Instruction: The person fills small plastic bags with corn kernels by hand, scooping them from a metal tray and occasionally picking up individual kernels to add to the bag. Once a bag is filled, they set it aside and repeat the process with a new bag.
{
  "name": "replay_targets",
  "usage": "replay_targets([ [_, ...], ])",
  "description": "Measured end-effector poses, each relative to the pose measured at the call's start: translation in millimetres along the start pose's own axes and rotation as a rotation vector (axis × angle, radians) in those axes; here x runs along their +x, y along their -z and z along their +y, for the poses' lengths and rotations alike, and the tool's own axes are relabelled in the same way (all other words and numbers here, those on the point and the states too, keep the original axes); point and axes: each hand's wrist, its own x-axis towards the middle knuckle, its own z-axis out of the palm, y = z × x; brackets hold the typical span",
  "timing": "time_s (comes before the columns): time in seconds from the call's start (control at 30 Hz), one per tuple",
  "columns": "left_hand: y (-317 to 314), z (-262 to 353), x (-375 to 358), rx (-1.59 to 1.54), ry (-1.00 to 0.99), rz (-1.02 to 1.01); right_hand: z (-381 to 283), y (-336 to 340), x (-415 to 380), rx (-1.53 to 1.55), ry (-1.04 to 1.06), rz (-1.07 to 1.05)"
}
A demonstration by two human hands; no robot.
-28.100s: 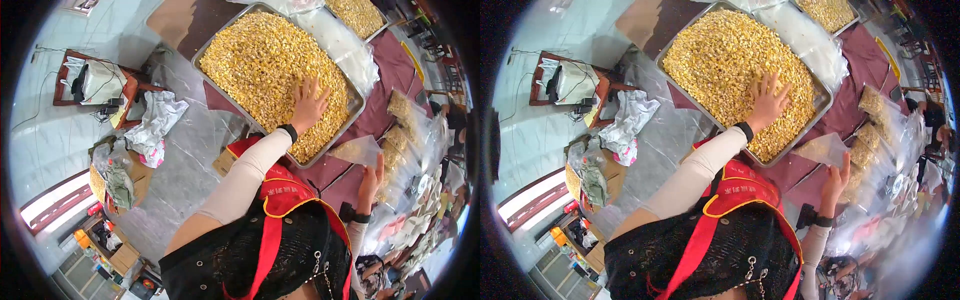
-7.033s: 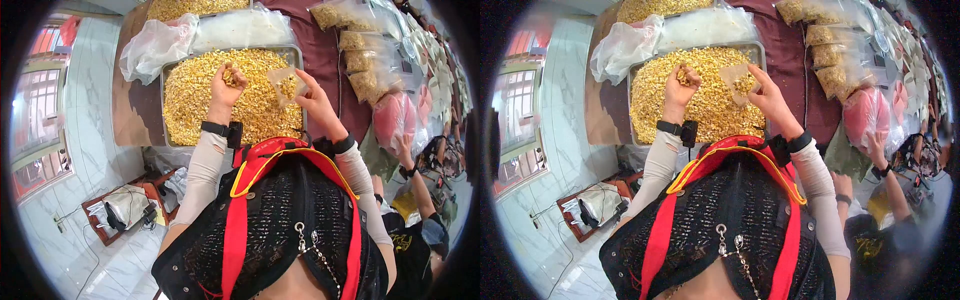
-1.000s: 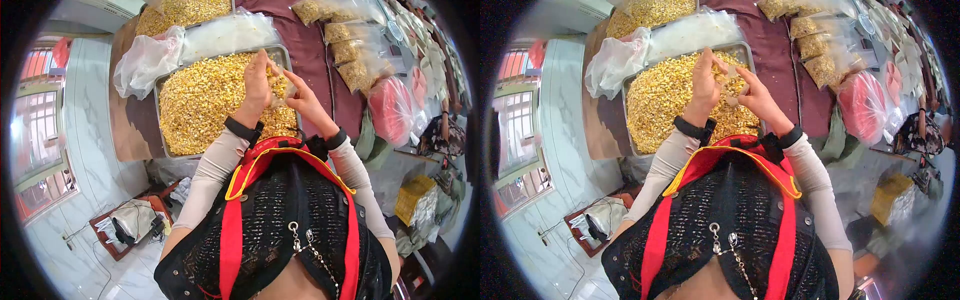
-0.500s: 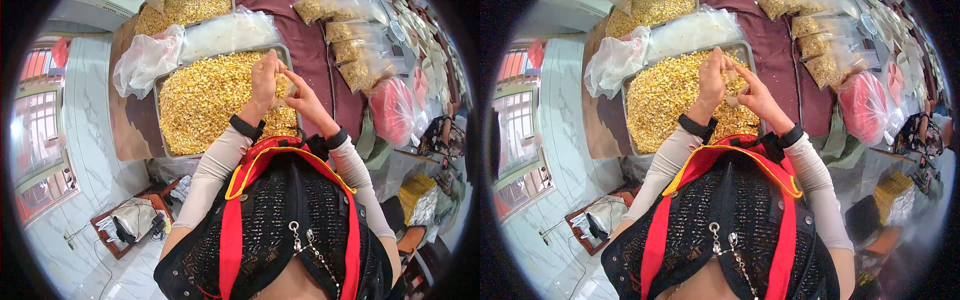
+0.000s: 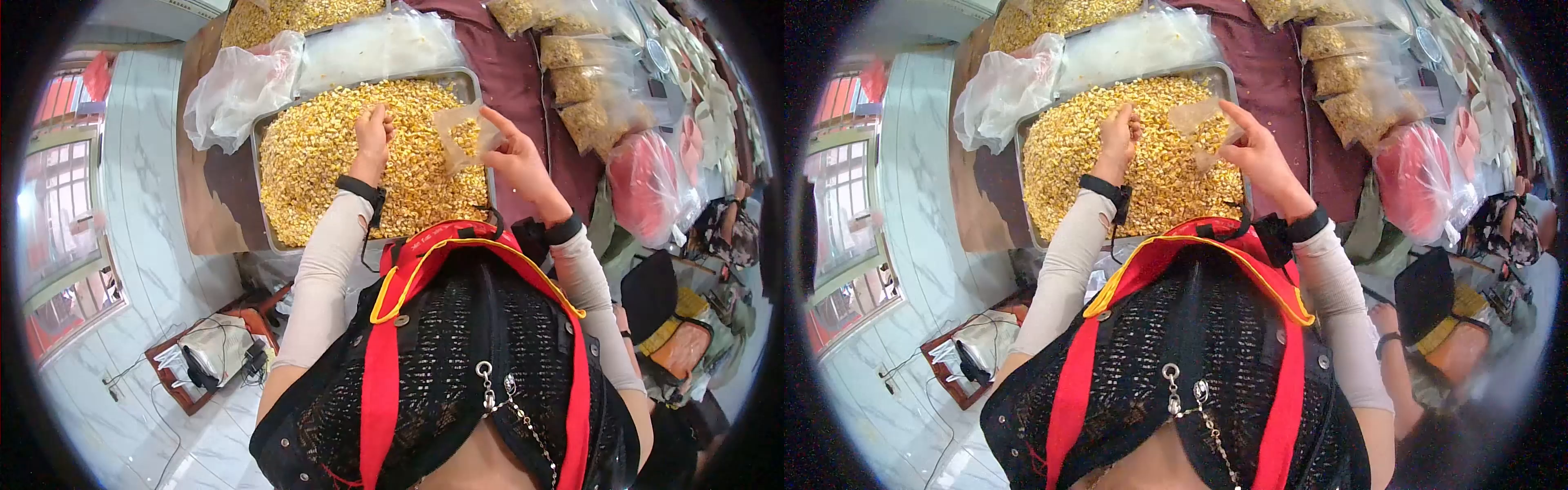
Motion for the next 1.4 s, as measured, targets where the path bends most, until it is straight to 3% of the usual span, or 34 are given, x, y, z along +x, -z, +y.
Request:
replay_targets([
  [0.17, -2.6, -26.4, 25.4, 0.432, -0.02, -0.112, -29.9, 8.1, -11.8, 0.049, -0.029, 0.007],
  [0.23, -9.8, -43.2, 42.6, 0.885, -0.319, -0.214, -36.8, 10.7, -17.1, 0.047, -0.024, 0.099],
  [0.27, -15.2, -48.7, 46.1, 0.883, -0.319, -0.215, -35.5, 15.1, -19.6, 0.059, -0.002, 0.095],
  [0.33, -30.3, -54.5, 50.1, 1.127, -0.559, -0.288, -32.3, 25.8, -22.6, 0.041, -0.01, 0.103],
  [0.37, -34.7, -59.4, 52.4, 1.128, -0.559, -0.3, -31.3, 28.3, -24.8, 0.025, -0.018, 0.109],
  [0.43, -44.0, -66.6, 54.6, 1.569, -0.859, -0.354, -37.1, 26.9, -28.6, 0.019, -0.005, 0.148],
  [0.5, -45.3, -80.4, 43.2, 1.597, -0.792, -0.351, -39.4, 30.4, -33.7, -0.004, -0.036, 0.142],
  [0.57, -41.5, -92.7, 34.7, 1.577, -1.091, -0.353, -37.1, 33.3, -36.6, -0.011, -0.038, 0.157],
  [0.63, -42.4, -90.9, 22.1, 1.664, -1.1, -0.377, -34.8, 34.6, -38.8, -0.016, -0.045, 0.165],
  [0.83, -15.3, -68.1, 1.6, 1.68, -1.276, -0.776, -31.8, 28.5, -38.5, 0.03, -0.081, 0.112],
  [0.97, 8.2, -58.4, 13.9, 1.652, -1.343, -0.826, -28.8, 24.1, -36.6, 0.022, -0.064, 0.099],
  [1.03, 15.3, -45.4, 15.0, 1.709, -1.23, -0.823, -24.8, 20.0, -32.3, 0.047, -0.043, 0.065],
  [1.1, 23.7, -34.9, 7.3, 1.457, -1.08, -0.427, -23.8, 13.4, -28.9, 0.065, 0.003, 0.046],
  [1.13, 25.8, -23.0, 2.7, 1.441, -0.809, -0.365, -24.3, 11.9, -27.5, 0.066, 0.007, 0.042],
  [1.17, 30.0, -19.9, 3.7, 1.442, -0.811, -0.362, -24.7, 10.4, -26.9, 0.042, -0.012, 0.029],
  [1.23, 34.1, -11.4, 2.3, 0.642, -0.29, -0.069, -26.8, 8.1, -25.5, 0.017, -0.03, 0.012],
  [1.27, 38.9, -6.2, 1.5, 0.16, 0.091, -0.051, -29.5, 6.7, -24.8, -0.028, -0.06, 0.008],
  [1.3, 44.9, -6.1, 0.1, 0.157, 0.089, -0.046, -31.0, 5.5, -23.5, -0.073, -0.089, 0.002],
  [1.37, 57.3, -6.9, -2.9, -0.528, 0.35, -0.063, -26.0, 2.0, -19.8, -0.064, -0.054, -0.016],
  [1.4, 55.3, -3.5, -10.8, -0.586, 0.36, -0.038, -22.2, 0.4, -18.1, -0.055, -0.021, -0.027],
])
